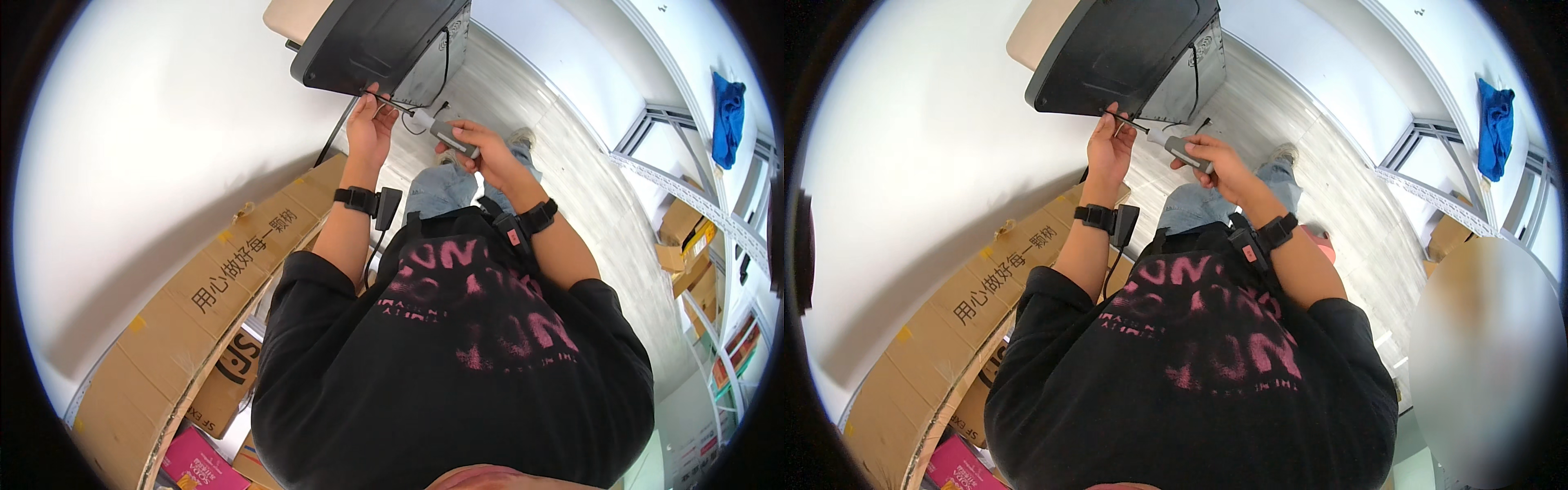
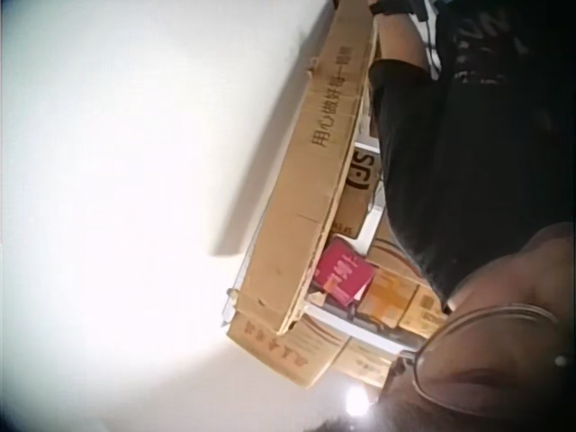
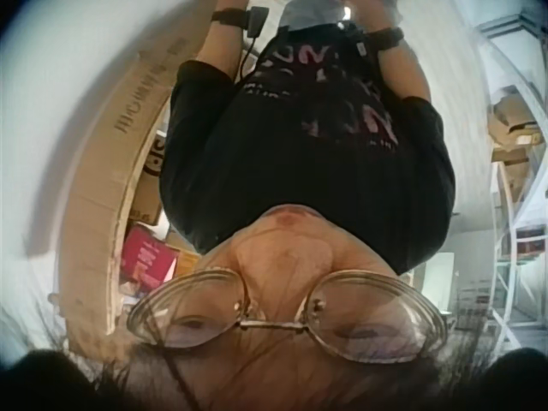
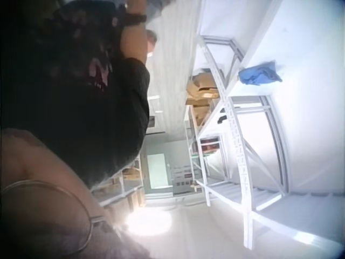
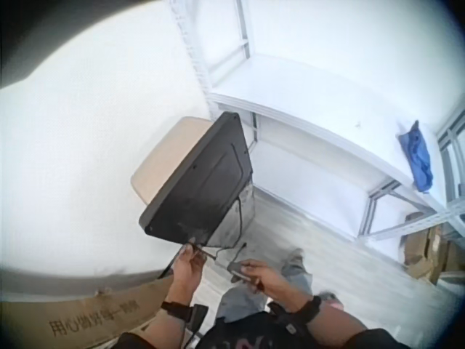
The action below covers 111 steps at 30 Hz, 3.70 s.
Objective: The person wipes the back of a black electronic device with a blue cloth, then uses a screwdriver to remove screws from the device's back panel. The person removes the back panel and sets it aside.
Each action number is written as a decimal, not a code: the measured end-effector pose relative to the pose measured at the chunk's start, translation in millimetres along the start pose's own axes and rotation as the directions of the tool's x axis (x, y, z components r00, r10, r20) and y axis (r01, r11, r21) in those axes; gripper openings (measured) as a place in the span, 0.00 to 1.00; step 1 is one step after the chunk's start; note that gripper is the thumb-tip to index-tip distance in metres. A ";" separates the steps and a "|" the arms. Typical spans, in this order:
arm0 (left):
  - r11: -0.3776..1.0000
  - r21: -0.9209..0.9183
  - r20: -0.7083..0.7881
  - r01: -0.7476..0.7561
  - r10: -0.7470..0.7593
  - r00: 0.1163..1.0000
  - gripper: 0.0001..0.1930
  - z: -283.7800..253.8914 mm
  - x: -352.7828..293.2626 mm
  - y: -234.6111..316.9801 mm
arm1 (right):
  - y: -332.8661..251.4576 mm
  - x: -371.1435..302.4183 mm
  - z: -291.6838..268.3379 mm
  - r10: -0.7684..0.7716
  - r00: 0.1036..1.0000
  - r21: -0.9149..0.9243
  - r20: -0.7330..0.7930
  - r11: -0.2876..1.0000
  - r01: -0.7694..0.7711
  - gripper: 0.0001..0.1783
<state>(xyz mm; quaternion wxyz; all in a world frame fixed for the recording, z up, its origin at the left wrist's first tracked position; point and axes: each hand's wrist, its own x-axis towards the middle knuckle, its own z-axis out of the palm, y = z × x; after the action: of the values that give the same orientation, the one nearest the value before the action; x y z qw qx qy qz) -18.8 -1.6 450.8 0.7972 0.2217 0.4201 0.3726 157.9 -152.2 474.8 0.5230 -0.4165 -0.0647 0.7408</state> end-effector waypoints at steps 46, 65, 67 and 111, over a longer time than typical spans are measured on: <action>0.999 0.039 0.002 -0.034 0.034 0.999 0.11 1.9 3.7 2.9 | 12.8 4.6 -1.0 0.026 0.998 0.271 0.050 0.962 -0.038 0.13; 0.997 0.069 -0.030 -0.040 0.042 0.999 0.09 1.8 5.4 2.6 | -2.0 -6.7 11.1 -0.010 0.996 0.032 -0.084 0.999 0.013 0.19; 0.996 0.078 -0.026 -0.039 0.041 0.999 0.09 2.5 5.5 3.0 | 3.2 -3.7 10.1 -0.054 0.992 -0.047 -0.112 0.998 0.049 0.20; 0.995 0.096 -0.037 -0.021 0.025 0.999 0.10 5.2 3.7 3.1 | 15.1 8.1 2.3 -0.150 0.984 -0.214 -0.094 0.969 0.127 0.18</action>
<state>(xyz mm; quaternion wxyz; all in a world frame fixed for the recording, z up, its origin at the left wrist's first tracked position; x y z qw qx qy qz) -14.4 3.0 453.8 0.7732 0.2570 0.4500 0.3655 144.6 -151.4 463.8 0.5302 -0.5031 -0.1416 0.6676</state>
